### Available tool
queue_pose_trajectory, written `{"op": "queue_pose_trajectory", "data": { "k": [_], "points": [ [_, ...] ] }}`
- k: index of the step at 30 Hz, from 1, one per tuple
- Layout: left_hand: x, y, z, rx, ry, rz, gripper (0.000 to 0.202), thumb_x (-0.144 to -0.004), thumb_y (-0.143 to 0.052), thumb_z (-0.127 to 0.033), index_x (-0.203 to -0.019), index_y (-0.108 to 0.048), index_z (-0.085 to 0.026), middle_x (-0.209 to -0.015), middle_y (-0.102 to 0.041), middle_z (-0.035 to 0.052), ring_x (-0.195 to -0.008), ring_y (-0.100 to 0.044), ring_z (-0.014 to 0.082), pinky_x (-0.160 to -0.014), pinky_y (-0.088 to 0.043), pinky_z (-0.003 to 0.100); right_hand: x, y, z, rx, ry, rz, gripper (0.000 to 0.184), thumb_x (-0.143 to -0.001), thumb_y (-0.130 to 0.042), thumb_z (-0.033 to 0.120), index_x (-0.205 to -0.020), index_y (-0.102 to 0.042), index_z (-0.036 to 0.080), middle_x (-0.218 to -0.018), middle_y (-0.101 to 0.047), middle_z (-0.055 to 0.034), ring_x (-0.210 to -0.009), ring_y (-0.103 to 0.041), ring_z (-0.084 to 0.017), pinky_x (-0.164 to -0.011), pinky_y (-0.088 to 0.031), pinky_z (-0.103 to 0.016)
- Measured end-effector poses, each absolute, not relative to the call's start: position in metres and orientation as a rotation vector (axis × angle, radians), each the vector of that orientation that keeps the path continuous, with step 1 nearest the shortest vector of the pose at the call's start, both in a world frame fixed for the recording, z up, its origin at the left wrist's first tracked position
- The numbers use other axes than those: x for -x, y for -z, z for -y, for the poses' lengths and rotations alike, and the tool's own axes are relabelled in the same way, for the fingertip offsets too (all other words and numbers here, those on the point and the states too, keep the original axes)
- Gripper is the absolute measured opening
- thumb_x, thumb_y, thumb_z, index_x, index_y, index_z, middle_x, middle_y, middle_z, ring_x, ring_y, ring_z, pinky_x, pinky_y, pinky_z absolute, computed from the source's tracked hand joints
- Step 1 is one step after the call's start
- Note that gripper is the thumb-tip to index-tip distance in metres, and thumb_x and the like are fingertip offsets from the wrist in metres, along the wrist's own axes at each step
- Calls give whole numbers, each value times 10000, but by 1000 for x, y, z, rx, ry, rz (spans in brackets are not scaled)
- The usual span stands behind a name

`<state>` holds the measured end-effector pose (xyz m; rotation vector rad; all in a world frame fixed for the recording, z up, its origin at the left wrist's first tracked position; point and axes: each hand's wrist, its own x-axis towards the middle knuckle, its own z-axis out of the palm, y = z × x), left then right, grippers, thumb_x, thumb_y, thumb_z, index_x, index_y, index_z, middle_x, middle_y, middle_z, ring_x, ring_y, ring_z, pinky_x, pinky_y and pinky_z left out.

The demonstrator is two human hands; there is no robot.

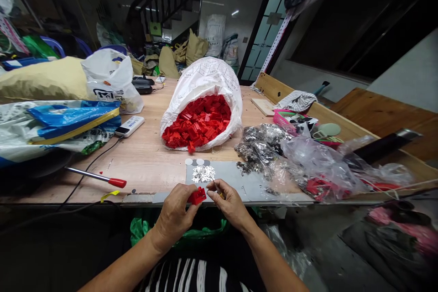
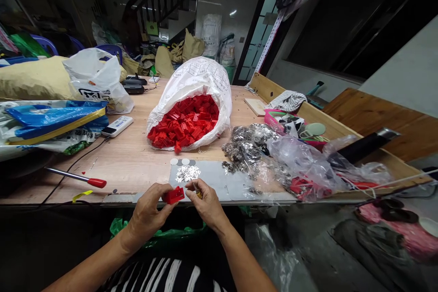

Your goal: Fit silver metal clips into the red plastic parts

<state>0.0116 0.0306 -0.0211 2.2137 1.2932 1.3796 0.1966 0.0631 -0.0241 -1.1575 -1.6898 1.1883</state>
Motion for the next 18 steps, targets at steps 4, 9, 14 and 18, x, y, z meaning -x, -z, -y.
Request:
{"op": "queue_pose_trajectory", "data": {
  "k": [4,9,14,18],
  "points": [
    [-13,20,-29,-2232,-1395,-1253,241,-814,-596,-90,-1023,-535,-195,-824,-617,30,-751,-548,161,-683,-465,286,-192,25,-64,1143,-1276,1673,167,-820,-607,334,-858,-519,197,-776,-522,30,-691,-466,-111,-643,-383,-229],
    [-14,21,-28,-2292,-1413,-1142,261,-814,-585,-62,-1032,-539,-198,-861,-650,37,-763,-561,163,-697,-472,291,-190,18,-65,1142,-1315,1733,172,-794,-610,266,-802,-450,200,-727,-444,54,-652,-388,-102,-610,-341,-224],
    [-14,23,-25,-2265,-1399,-1105,264,-811,-598,-64,-1028,-546,-203,-869,-659,34,-778,-572,161,-708,-479,296,-191,21,-62,1135,-1354,1707,213,-796,-617,285,-784,-421,204,-716,-404,57,-643,-362,-100,-600,-331,-224],
    [-11,27,-21,-2145,-1366,-1107,225,-801,-622,-87,-979,-552,-207,-831,-639,20,-755,-575,150,-682,-484,282,-194,29,-54,1061,-1622,1561,262,-829,-618,382,-874,-419,217,-718,-426,64,-575,-357,-78,-535,-304,-210]
  ]
}}
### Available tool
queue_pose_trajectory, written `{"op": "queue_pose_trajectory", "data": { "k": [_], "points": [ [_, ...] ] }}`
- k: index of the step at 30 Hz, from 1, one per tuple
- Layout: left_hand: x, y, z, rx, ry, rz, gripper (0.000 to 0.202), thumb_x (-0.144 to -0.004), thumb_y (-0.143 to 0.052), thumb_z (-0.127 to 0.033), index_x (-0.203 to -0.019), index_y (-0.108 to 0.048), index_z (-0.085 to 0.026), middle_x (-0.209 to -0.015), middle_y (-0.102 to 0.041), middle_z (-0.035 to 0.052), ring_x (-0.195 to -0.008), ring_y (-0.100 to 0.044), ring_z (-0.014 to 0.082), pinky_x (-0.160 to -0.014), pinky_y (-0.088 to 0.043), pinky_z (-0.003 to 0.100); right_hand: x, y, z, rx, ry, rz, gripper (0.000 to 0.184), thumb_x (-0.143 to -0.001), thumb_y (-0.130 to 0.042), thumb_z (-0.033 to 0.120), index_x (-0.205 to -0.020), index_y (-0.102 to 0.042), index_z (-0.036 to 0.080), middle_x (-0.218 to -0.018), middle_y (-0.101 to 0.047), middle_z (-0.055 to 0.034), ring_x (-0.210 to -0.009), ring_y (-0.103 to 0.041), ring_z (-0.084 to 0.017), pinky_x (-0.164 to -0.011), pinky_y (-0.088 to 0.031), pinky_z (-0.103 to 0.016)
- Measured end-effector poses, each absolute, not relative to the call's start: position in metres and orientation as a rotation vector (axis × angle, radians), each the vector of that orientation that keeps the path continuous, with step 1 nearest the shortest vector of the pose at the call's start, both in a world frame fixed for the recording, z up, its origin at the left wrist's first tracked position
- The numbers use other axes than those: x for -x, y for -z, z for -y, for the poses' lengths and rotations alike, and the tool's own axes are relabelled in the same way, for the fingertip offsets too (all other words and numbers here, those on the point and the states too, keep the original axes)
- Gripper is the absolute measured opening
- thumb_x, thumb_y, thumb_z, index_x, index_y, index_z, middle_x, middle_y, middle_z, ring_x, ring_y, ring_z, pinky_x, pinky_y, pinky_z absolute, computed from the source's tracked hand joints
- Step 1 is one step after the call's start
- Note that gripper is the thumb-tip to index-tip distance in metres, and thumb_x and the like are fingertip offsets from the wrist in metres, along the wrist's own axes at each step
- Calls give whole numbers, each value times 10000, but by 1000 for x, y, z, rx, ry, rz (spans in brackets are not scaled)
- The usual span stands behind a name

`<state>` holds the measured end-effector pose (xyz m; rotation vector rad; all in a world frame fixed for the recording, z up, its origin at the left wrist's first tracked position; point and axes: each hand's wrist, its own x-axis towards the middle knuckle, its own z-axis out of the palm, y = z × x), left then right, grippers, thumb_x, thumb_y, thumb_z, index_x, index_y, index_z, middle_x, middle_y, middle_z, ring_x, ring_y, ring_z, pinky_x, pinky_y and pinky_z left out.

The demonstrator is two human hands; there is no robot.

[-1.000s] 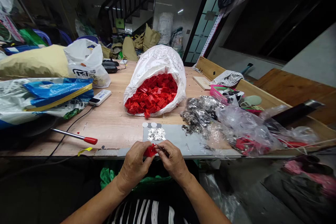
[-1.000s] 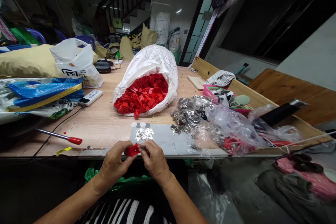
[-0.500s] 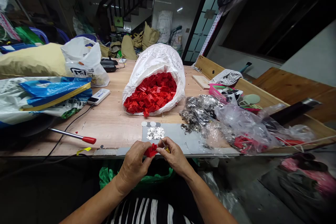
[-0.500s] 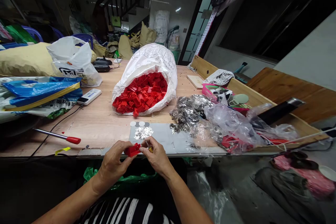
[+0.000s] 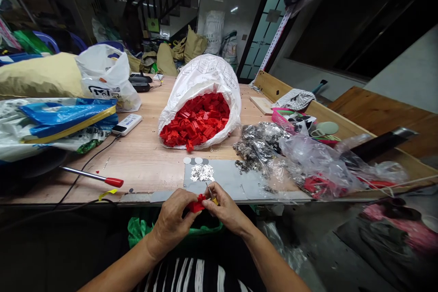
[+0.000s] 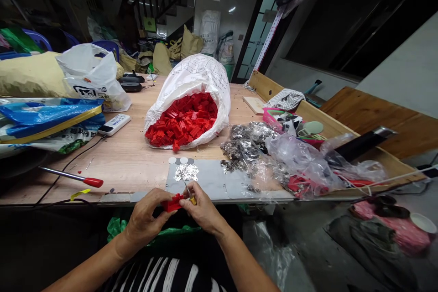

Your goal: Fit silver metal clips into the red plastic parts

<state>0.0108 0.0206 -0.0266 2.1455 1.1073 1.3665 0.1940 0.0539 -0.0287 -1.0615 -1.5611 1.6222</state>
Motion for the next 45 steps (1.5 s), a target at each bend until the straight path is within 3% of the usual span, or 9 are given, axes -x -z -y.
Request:
{"op": "queue_pose_trajectory", "data": {
  "k": [8,13,16,18,20,27,33,38,45],
  "points": [
    [0,37,-12,-2006,-1374,-901,318,-769,-663,-81,-1032,-555,-225,-900,-665,32,-825,-618,163,-730,-517,297,-198,33,-36,898,-2044,1146,399,-729,-746,388,-905,-437,206,-704,-385,78,-503,-282,-31,-452,-198,-174],
    [3,50,-13,-1646,-1356,-878,280,-761,-689,-124,-996,-567,-215,-963,-689,45,-883,-672,186,-776,-554,311,-199,33,-43,940,-2066,1209,478,-684,-764,428,-990,-468,211,-780,-500,45,-508,-364,-36,-450,-248,-165],
    [2,53,-15,-1416,-1325,-978,262,-749,-706,-182,-971,-568,-198,-937,-696,43,-881,-685,200,-779,-564,319,-202,30,-66,1161,-1674,1579,348,-807,-634,421,-1061,-505,221,-928,-594,-20,-586,-475,-85,-520,-365,-212],
    [2,53,-17,-1342,-1318,-1037,286,-734,-718,-204,-974,-564,-200,-932,-695,34,-878,-686,200,-794,-561,328,-204,29,-84,1335,-1165,1838,158,-857,-569,296,-992,-565,215,-951,-613,-34,-729,-541,-137,-657,-423,-269],
    [3,51,-19,-1293,-1300,-1091,316,-716,-732,-223,-983,-564,-205,-943,-689,28,-866,-688,199,-798,-561,334,-204,32,-100,1416,-779,2021,117,-849,-545,180,-949,-598,211,-952,-622,-38,-847,-559,-170,-779,-417,-307],
    [8,50,-24,-1105,-1245,-1087,373,-666,-771,-231,-986,-580,-209,-960,-686,19,-883,-678,193,-818,-549,331,-198,42,-117,1500,-526,2272,81,-844,-553,149,-862,-602,211,-888,-604,-26,-832,-568,-165,-759,-413,-276],
    [8,44,-28,-930,-1232,-997,344,-677,-763,-214,-981,-604,-187,-910,-692,19,-881,-653,169,-841,-514,304,-199,36,-113,1455,-587,2181,75,-841,-508,131,-846,-537,200,-850,-586,-21,-801,-544,-164,-731,-400,-279],
    [5,40,-31,-737,-1246,-886,375,-716,-735,-239,-1050,-566,-210,-899,-662,9,-822,-639,162,-775,-554,350,-191,14,-95,1291,-900,2012,62,-879,-484,208,-881,-547,209,-815,-600,-4,-719,-529,-142,-666,-402,-256],
    [5,31,-35,-724,-1241,-874,376,-732,-719,-230,-1082,-582,-226,-998,-627,29,-893,-618,174,-803,-548,368,-172,6,-69,1165,-1272,1780,107,-879,-529,291,-832,-562,200,-706,-551,26,-509,-461,-87,-505,-380,-222]
  ]
}}
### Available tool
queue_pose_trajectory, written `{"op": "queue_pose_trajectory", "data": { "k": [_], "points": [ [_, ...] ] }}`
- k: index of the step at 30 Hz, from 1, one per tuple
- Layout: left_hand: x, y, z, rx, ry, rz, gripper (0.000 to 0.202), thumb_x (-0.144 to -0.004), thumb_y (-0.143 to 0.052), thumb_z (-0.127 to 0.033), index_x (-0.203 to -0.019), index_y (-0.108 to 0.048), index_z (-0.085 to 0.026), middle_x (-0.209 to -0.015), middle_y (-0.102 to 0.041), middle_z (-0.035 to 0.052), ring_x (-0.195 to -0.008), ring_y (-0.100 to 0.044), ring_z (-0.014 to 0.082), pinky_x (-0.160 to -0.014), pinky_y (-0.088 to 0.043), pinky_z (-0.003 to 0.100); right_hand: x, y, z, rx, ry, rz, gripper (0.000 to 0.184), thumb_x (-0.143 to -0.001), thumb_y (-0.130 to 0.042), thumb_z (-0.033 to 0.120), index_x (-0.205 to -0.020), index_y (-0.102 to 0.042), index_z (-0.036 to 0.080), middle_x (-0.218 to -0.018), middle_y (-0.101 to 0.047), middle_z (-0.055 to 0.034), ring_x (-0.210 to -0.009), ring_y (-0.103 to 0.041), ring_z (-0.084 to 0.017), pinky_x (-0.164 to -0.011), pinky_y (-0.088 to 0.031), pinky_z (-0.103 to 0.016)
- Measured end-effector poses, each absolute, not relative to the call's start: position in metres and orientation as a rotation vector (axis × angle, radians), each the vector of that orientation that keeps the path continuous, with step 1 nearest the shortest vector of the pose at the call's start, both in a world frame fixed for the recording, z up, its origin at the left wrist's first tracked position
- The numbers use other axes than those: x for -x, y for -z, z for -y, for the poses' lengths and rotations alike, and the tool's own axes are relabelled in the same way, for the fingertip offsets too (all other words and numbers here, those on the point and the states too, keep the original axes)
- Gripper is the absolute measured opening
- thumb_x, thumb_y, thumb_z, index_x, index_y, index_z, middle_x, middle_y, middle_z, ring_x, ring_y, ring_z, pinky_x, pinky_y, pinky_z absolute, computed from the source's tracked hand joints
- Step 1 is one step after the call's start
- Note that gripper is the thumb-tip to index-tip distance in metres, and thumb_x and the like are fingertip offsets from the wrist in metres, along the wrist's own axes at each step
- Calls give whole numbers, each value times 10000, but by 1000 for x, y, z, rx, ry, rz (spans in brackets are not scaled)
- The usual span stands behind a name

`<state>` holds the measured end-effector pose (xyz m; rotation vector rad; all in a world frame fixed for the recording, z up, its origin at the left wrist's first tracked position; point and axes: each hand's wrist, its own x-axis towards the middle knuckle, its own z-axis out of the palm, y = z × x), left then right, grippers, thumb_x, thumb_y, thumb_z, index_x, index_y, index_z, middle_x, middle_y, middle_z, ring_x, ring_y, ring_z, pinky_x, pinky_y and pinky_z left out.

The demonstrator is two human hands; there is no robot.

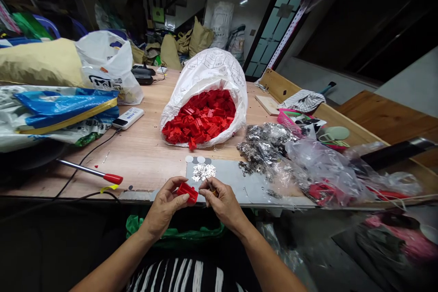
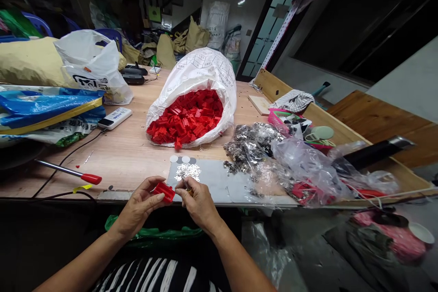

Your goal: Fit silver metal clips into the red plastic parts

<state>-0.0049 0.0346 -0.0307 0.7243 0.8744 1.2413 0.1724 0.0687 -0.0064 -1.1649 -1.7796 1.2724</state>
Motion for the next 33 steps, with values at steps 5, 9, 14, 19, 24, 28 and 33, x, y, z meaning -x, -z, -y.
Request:
{"op": "queue_pose_trajectory", "data": {
  "k": [5,9,14,19,24,28,33],
  "points": [
    [4,28,-35,-719,-1223,-828,433,-746,-703,-208,-1167,-604,-220,-980,-654,56,-899,-621,185,-815,-522,342,-171,14,-66,1114,-1121,1826,106,-850,-586,270,-776,-600,196,-783,-553,0,-679,-498,-124,-616,-403,-238],
    [2,28,-36,-705,-1213,-796,412,-750,-698,-214,-1157,-635,-235,-927,-672,32,-876,-627,173,-816,-498,317,-175,10,-64,1050,-1107,1939,88,-856,-593,230,-779,-621,197,-780,-539,-2,-740,-512,-138,-659,-406,-244],
    [0,29,-35,-746,-1180,-837,421,-736,-711,-226,-1153,-651,-244,-919,-690,20,-866,-619,162,-806,-478,290,-183,4,-65,946,-1029,2121,85,-868,-577,179,-847,-649,219,-825,-585,-16,-786,-552,-148,-717,-437,-263],
    [-1,29,-34,-801,-1159,-900,429,-712,-726,-245,-1136,-667,-228,-903,-705,23,-863,-615,171,-800,-470,285,-187,6,-65,900,-1014,2192,131,-869,-557,144,-901,-655,225,-867,-619,-24,-818,-579,-153,-743,-461,-271],
    [-2,30,-35,-789,-1174,-913,428,-710,-726,-237,-1134,-672,-234,-922,-706,26,-853,-614,169,-792,-474,286,-186,8,-63,897,-1006,2191,134,-885,-537,151,-893,-649,225,-863,-621,-21,-818,-583,-152,-744,-457,-262],
    [-2,31,-37,-740,-1174,-865,425,-733,-705,-230,-1155,-655,-231,-923,-692,32,-871,-613,179,-788,-482,303,-186,9,-62,900,-973,2162,146,-889,-523,139,-884,-644,220,-844,-611,-19,-809,-570,-151,-745,-448,-262],
    [-3,32,-38,-712,-1168,-839,402,-731,-710,-218,-1130,-664,-231,-912,-690,27,-886,-617,173,-790,-484,289,-188,9,-62,881,-976,2195,162,-902,-506,150,-912,-648,228,-881,-615,-26,-844,-571,-158,-774,-447,-274]
  ]
}}
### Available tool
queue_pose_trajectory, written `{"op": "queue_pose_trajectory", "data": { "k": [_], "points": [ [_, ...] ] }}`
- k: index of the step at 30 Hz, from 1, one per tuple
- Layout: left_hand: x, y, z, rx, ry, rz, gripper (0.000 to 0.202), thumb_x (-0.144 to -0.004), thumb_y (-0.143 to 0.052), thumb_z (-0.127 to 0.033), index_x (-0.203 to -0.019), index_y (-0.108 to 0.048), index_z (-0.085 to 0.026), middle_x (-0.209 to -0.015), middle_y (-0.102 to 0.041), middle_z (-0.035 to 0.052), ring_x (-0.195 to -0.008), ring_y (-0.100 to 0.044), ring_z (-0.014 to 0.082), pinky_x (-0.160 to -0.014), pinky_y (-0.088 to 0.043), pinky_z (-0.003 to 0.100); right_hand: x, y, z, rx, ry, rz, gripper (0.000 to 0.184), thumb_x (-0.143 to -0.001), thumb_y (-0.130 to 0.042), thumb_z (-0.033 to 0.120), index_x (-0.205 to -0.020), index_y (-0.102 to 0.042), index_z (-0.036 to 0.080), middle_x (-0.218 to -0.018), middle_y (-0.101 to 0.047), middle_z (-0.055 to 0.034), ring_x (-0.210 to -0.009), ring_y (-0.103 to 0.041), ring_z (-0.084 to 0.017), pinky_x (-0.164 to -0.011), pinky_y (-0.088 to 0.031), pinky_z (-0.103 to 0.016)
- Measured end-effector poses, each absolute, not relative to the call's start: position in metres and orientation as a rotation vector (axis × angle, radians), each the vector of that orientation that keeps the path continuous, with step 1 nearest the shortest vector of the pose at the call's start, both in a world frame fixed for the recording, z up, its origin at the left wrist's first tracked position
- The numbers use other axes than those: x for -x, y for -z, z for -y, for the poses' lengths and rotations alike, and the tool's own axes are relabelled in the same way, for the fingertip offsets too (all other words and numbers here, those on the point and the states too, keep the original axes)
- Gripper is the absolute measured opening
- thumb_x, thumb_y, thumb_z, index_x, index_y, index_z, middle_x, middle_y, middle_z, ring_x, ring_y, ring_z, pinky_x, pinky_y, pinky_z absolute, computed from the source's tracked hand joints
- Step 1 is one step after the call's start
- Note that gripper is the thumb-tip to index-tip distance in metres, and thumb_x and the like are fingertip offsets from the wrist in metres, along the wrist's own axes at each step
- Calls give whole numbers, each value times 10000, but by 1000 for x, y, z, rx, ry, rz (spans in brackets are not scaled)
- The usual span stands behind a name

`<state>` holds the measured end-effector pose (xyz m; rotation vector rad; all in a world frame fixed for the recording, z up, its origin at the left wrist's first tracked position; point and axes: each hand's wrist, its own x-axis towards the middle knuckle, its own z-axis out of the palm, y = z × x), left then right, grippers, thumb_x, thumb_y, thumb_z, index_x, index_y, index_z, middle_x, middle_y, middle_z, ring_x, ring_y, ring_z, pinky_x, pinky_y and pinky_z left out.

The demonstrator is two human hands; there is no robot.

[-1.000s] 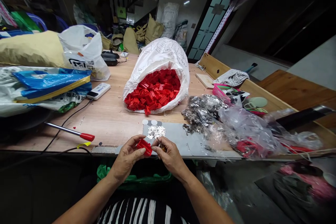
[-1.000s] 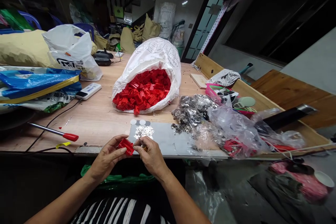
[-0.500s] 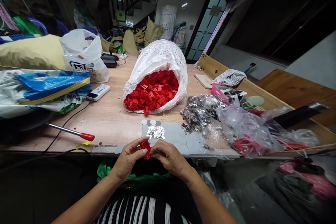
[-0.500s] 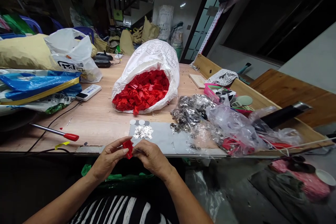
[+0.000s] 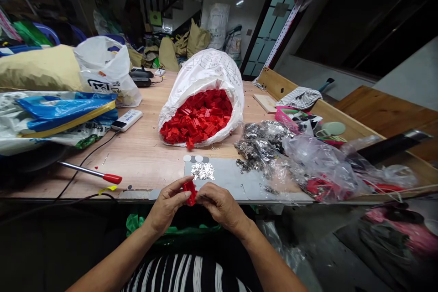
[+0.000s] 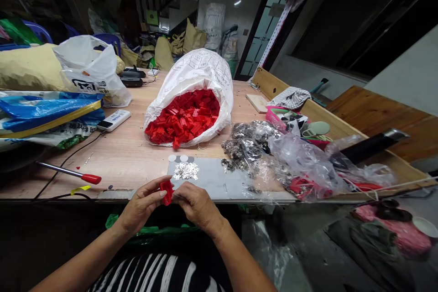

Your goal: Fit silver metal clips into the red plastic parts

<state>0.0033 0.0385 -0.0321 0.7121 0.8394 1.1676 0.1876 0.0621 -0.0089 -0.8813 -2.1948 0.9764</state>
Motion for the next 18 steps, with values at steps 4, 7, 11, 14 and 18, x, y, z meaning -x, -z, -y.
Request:
{"op": "queue_pose_trajectory", "data": {
  "k": [4,7,11,14,18],
  "points": [
    [-3,34,-38,-754,-1170,-863,439,-723,-719,-222,-1156,-646,-226,-951,-696,36,-892,-626,178,-804,-490,299,-190,9,-61,1002,-1025,2134,145,-859,-608,213,-1002,-623,237,-896,-599,-8,-712,-537,-128,-688,-445,-250],
    [0,37,-41,-873,-1166,-908,526,-704,-736,-223,-1213,-602,-235,-984,-699,33,-908,-629,177,-829,-493,305,-193,11,-61,1105,-1016,2100,265,-891,-568,261,-1155,-556,242,-983,-560,-25,-727,-528,-125,-703,-459,-253],
    [6,46,-50,-1199,-1151,-1021,493,-722,-714,-242,-1200,-592,-219,-1002,-681,44,-907,-639,185,-866,-498,344,-196,19,-63,1156,-917,2156,331,-949,-407,175,-1248,-522,256,-1028,-524,-47,-955,-534,-157,-892,-437,-294],
    [11,54,-60,-1565,-1144,-1148,351,-743,-675,-202,-1093,-644,-219,-1052,-659,51,-962,-621,194,-895,-483,346,-195,28,-66,1217,-839,2198,332,-925,-446,154,-1225,-551,249,-962,-556,-42,-900,-558,-162,-840,-455,-293],
    [14,58,-70,-1806,-1002,-1223,366,-748,-643,-151,-1106,-629,-226,-1025,-691,35,-949,-627,187,-887,-479,331,-192,35,-70,1273,-763,2220,214,-885,-528,159,-1073,-611,219,-923,-633,-33,-852,-590,-167,-781,-455,-284]
  ]
}}
